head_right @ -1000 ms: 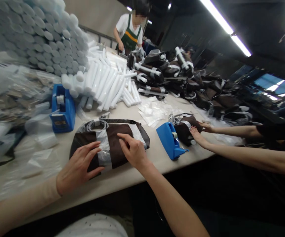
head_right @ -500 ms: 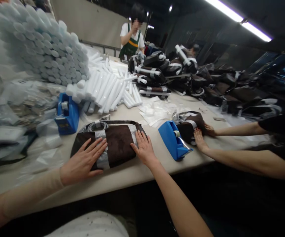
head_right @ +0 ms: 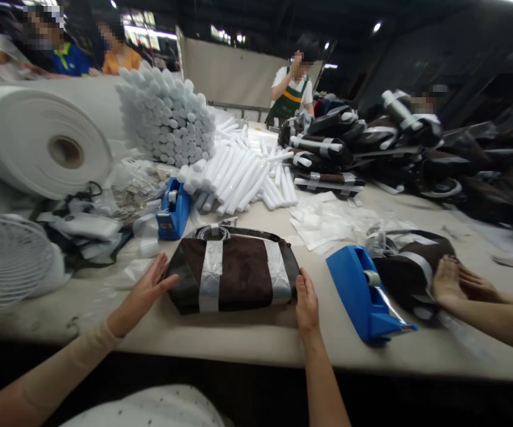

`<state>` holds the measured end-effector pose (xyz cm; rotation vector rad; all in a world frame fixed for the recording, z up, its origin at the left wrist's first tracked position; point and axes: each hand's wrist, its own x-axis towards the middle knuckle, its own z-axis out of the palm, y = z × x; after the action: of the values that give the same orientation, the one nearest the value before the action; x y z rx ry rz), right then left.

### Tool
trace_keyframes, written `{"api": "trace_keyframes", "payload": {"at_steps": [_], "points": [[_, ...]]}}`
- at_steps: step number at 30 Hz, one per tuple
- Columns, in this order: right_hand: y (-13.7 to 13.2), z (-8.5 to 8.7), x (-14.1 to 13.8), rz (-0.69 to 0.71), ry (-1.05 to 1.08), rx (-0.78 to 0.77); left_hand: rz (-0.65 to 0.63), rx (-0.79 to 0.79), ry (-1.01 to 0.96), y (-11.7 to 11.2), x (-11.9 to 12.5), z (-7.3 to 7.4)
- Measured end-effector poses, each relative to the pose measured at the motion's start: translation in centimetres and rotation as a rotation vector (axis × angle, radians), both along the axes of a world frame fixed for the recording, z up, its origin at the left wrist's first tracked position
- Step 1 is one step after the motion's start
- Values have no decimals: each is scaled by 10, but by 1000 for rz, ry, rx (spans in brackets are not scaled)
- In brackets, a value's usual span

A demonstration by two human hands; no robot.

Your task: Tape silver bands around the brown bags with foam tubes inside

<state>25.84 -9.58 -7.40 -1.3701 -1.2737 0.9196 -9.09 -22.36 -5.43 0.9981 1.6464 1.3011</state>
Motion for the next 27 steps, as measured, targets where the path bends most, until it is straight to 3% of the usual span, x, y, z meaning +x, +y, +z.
{"api": "trace_keyframes", "payload": {"at_steps": [3, 5, 9, 12, 15, 17, 19, 23, 25, 27], "points": [[-5, 3, -14, -71, -19, 2, 65, 12, -105, 10, 8, 5], [-8, 5, -17, -88, 79, 0, 130, -5, -221, 21, 6, 14], [-15, 4, -10, -45, 301, -25, -42, -89, -529, 36, -4, 32], [-17, 1, 2, -9, 373, -44, -46, 7, -543, 38, -7, 39], [-13, 12, 15, -21, 262, -47, 1, 135, -496, 35, -6, 42], [-8, 34, 16, -85, 69, 51, -16, 172, -464, 32, -5, 44], [-2, 68, 5, -75, -160, 229, -45, 188, -417, 29, -5, 46], [14, 142, -53, 337, -546, 511, -114, 251, -261, 23, -7, 51], [26, 168, -87, 557, -710, 611, -150, 300, -188, 20, -8, 52], [38, 182, -115, 730, -839, 615, -179, 342, -120, 18, -9, 53]]}}
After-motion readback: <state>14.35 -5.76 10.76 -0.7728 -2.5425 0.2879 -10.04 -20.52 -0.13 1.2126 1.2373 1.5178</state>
